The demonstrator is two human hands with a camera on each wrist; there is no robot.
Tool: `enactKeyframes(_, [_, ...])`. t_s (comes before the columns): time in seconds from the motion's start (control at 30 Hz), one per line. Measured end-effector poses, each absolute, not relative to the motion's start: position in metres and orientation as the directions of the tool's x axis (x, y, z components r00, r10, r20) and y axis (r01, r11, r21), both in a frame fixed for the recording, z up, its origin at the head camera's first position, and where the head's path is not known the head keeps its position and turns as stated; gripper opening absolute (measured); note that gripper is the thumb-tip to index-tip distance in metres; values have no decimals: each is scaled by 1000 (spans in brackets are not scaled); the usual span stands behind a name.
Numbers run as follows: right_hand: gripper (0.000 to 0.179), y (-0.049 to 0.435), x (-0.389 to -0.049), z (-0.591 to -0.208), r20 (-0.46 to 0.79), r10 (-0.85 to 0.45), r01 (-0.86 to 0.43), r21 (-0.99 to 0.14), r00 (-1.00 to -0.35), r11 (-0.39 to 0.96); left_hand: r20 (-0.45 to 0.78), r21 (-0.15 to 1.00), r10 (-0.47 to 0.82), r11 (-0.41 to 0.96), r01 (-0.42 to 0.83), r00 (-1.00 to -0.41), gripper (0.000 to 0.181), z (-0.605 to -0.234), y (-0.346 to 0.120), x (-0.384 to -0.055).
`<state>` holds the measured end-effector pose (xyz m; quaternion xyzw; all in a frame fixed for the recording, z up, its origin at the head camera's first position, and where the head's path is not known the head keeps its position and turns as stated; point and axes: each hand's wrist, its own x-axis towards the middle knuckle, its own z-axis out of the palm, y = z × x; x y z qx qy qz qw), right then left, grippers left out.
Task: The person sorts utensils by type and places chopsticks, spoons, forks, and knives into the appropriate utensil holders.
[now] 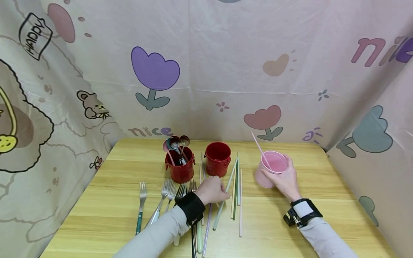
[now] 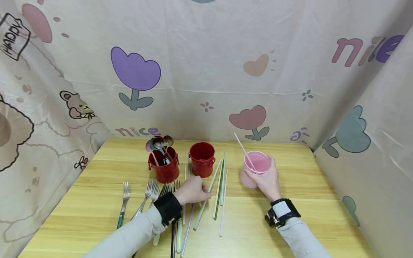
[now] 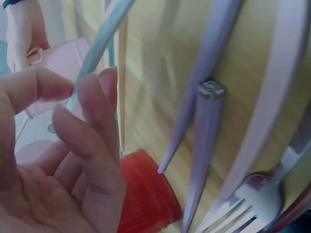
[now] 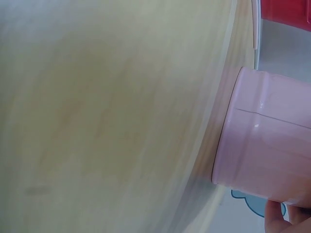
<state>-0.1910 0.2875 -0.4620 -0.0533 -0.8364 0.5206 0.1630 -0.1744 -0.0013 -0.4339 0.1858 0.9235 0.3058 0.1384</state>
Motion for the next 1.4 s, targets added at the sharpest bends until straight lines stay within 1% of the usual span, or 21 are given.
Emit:
enactKeyframes(0.1, [103,287,-191,-462,217,260,-81,-889,-941,451,-114,636,433,723,269,-894,43,-429,-1,-177])
enactKeyframes(0.17, [103,287,-191,-462,218,261,-81,-889,-940,450,-108,650,427,714,262,-898,33,-425,1,-179])
enactKeyframes(0.3, [104,287,-191,-461,219,261,-81,-888,-940,452,-43,655,417,698,290,-908,15,-414,4,-184])
enactKeyframes(0.4, [104,287,-191,-461,215,260,-77,-887,-941,455,20,656,407,684,319,-913,9,-405,7,-188])
enactKeyframes(0.6, [104,287,-191,-462,217,259,-80,-888,-941,452,146,675,387,634,378,-911,11,-387,18,-197])
enactKeyframes(0.83, [104,287,-191,-463,229,254,-94,-886,-940,455,243,719,341,566,404,-908,16,-372,39,-203])
enactKeyframes(0.97, [103,287,-191,-463,242,254,-103,-882,-936,460,304,736,323,518,436,-896,18,-365,48,-205])
enactKeyframes(1.2, [103,286,-191,-463,239,254,-100,-881,-937,463,366,802,266,396,447,-892,19,-350,61,-208])
enactKeyframes(1.4, [103,286,-191,-462,237,257,-93,-878,-937,470,375,845,226,315,432,-899,18,-346,72,-211])
